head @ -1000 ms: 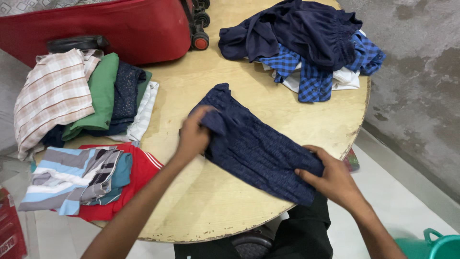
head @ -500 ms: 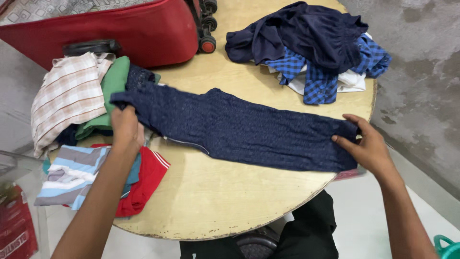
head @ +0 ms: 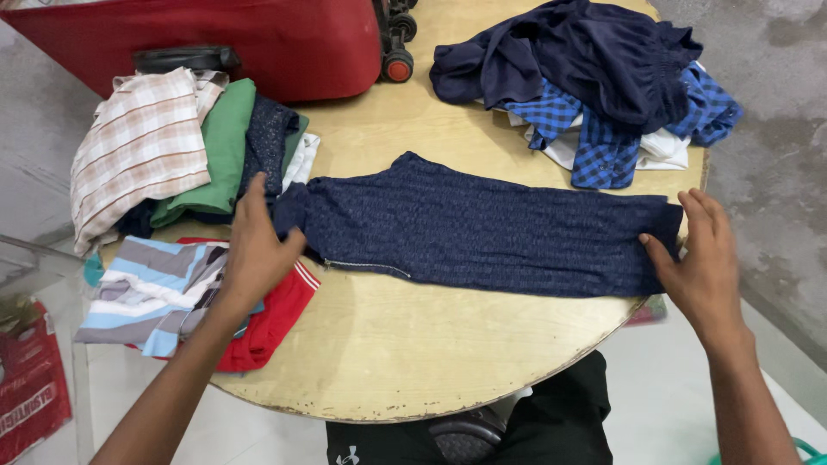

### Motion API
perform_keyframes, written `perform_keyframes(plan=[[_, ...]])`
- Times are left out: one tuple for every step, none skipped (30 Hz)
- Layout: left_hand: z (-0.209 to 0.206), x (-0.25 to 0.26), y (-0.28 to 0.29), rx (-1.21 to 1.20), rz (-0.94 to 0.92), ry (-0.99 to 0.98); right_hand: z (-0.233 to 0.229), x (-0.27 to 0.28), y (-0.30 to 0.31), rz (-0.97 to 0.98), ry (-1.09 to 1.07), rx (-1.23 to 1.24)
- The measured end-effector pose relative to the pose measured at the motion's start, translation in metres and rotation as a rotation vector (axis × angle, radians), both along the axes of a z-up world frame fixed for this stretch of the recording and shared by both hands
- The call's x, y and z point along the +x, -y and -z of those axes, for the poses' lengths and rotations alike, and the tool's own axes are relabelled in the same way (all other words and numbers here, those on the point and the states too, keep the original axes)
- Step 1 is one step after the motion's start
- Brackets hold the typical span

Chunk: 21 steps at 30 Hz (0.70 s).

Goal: The person folds several pieces of clothing including shirts and shorts on a round table by hand and places them one at a time into an open red suitcase.

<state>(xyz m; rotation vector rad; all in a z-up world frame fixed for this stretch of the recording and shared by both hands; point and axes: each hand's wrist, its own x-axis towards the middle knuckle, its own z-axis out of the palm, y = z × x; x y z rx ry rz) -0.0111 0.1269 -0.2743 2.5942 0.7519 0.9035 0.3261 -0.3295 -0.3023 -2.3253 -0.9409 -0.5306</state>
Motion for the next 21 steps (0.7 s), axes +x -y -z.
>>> perform_keyframes(plan=[[-0.01, -0.002, 0.012, 0.128, 0.036, -0.059, -0.002, -0.005, 0.003, -0.04, 0.037, -0.012], [-0.018, -0.001, 0.021, 0.181, 0.083, -0.14, -0.004, -0.01, 0.006, -0.079, 0.074, -0.023], [-0.022, -0.001, 0.029, 0.232, 0.125, -0.223, -0.006, -0.014, 0.007, -0.125, 0.109, -0.036], [-0.025, -0.002, 0.034, 0.281, 0.167, -0.305, -0.008, -0.017, 0.008, -0.174, 0.131, -0.108], [-0.026, 0.0, 0.035, 0.336, 0.241, -0.383, -0.011, -0.019, 0.01, -0.219, 0.156, -0.18], [-0.024, 0.002, 0.036, 0.391, 0.314, -0.461, -0.013, -0.022, 0.01, -0.263, 0.182, -0.251], [-0.02, 0.004, 0.036, 0.445, 0.391, -0.538, -0.014, -0.025, 0.009, -0.294, 0.17, -0.281], [-0.016, 0.005, 0.034, 0.391, 0.421, -0.541, -0.015, -0.028, 0.008, -0.326, 0.159, -0.31], [-0.011, 0.005, 0.032, 0.337, 0.451, -0.544, -0.015, -0.031, 0.007, -0.356, 0.146, -0.34], [-0.005, 0.005, 0.029, 0.282, 0.481, -0.546, -0.015, -0.032, 0.005, -0.365, 0.138, -0.349], [0.001, 0.005, 0.026, 0.333, 0.444, -0.571, -0.015, -0.033, 0.004, -0.372, 0.129, -0.362], [0.007, 0.003, 0.023, 0.384, 0.407, -0.596, -0.016, -0.034, 0.004, -0.379, 0.119, -0.375], [0.012, 0.003, 0.019, 0.437, 0.369, -0.62, -0.016, -0.035, 0.004, -0.369, 0.129, -0.391], [0.018, 0.004, 0.017, 0.485, 0.381, -0.577, -0.017, -0.036, 0.005, -0.36, 0.138, -0.407], [0.022, 0.006, 0.015, 0.537, 0.385, -0.533, -0.018, -0.036, 0.003, -0.355, 0.153, -0.418], [0.023, 0.006, 0.013, 0.589, 0.388, -0.488, -0.02, -0.036, 0.003, -0.361, 0.164, -0.399], [0.024, 0.004, 0.011, 0.534, 0.379, -0.512, -0.021, -0.036, 0.002, -0.373, 0.174, -0.38], [0.022, 0.006, 0.008, 0.478, 0.371, -0.536, -0.022, -0.036, 0.0, -0.385, 0.184, -0.361], [0.02, 0.009, 0.006, 0.422, 0.366, -0.558, -0.023, -0.035, 0.0, -0.389, 0.181, -0.351], [0.016, 0.011, 0.005, 0.373, 0.318, -0.529, -0.023, -0.034, 0.0, -0.394, 0.179, -0.341], [0.012, 0.014, 0.004, 0.326, 0.275, -0.499, -0.023, -0.033, 0.001, -0.394, 0.175, -0.332]])
